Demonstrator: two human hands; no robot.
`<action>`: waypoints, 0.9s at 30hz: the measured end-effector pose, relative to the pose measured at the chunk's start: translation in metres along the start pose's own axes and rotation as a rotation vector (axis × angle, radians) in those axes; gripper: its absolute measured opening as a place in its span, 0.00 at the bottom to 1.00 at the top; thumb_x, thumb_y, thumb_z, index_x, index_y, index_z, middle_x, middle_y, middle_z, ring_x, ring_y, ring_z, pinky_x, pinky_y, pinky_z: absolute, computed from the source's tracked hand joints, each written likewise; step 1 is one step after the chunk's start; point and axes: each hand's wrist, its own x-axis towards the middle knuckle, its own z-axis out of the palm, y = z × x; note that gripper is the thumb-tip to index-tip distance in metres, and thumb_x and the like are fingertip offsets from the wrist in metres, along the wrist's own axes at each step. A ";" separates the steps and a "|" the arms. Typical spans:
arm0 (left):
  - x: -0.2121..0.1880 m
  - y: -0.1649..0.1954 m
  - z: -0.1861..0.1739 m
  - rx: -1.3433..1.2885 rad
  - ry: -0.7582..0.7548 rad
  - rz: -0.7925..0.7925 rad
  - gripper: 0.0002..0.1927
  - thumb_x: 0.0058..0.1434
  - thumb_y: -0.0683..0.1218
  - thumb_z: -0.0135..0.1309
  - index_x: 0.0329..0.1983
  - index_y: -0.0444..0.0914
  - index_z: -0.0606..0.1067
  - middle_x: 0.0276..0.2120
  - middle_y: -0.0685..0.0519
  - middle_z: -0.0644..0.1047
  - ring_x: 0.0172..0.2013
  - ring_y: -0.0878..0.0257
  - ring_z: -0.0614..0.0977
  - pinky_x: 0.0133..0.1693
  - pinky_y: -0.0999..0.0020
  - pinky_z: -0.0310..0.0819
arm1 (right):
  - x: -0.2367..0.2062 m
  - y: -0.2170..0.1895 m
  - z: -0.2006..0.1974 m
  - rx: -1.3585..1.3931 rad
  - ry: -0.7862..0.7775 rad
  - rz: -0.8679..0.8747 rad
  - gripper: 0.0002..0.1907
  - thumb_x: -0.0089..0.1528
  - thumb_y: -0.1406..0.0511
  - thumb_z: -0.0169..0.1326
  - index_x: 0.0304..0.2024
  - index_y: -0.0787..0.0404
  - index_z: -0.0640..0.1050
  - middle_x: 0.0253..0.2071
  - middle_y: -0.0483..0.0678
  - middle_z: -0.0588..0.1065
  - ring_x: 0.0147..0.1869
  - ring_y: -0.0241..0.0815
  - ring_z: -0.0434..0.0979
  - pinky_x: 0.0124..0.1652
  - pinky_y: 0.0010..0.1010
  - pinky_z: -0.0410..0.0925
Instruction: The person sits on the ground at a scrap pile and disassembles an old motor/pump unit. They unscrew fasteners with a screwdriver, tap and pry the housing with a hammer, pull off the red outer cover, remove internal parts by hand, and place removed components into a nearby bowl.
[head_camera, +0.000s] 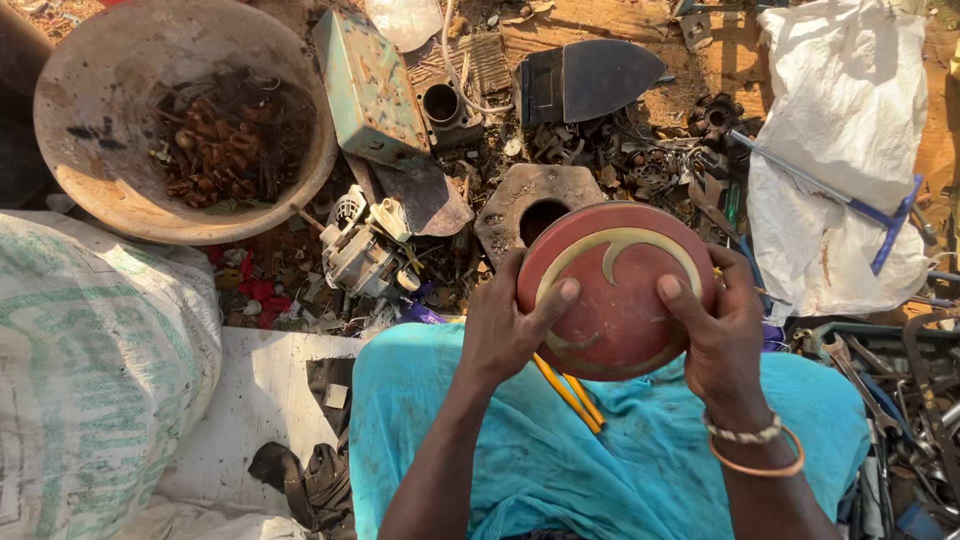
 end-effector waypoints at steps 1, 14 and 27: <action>-0.004 0.000 -0.001 -0.020 -0.005 0.027 0.42 0.55 0.74 0.52 0.51 0.34 0.74 0.35 0.43 0.84 0.37 0.52 0.89 0.41 0.55 0.84 | -0.003 -0.004 0.000 0.018 -0.004 -0.048 0.37 0.61 0.60 0.67 0.65 0.67 0.65 0.58 0.54 0.75 0.60 0.44 0.77 0.59 0.35 0.73; 0.025 -0.082 0.020 0.101 0.061 -0.101 0.33 0.68 0.71 0.42 0.40 0.35 0.72 0.29 0.43 0.78 0.32 0.50 0.82 0.39 0.50 0.73 | 0.035 0.065 -0.005 0.009 -0.062 0.195 0.31 0.62 0.57 0.62 0.62 0.62 0.69 0.56 0.51 0.76 0.58 0.41 0.77 0.54 0.36 0.74; 0.004 -0.073 0.047 -0.267 -0.127 0.086 0.40 0.75 0.71 0.29 0.70 0.36 0.67 0.55 0.41 0.78 0.56 0.51 0.79 0.57 0.58 0.69 | 0.030 0.091 -0.012 0.206 0.052 0.253 0.33 0.66 0.43 0.48 0.63 0.57 0.70 0.61 0.44 0.73 0.66 0.40 0.71 0.64 0.40 0.67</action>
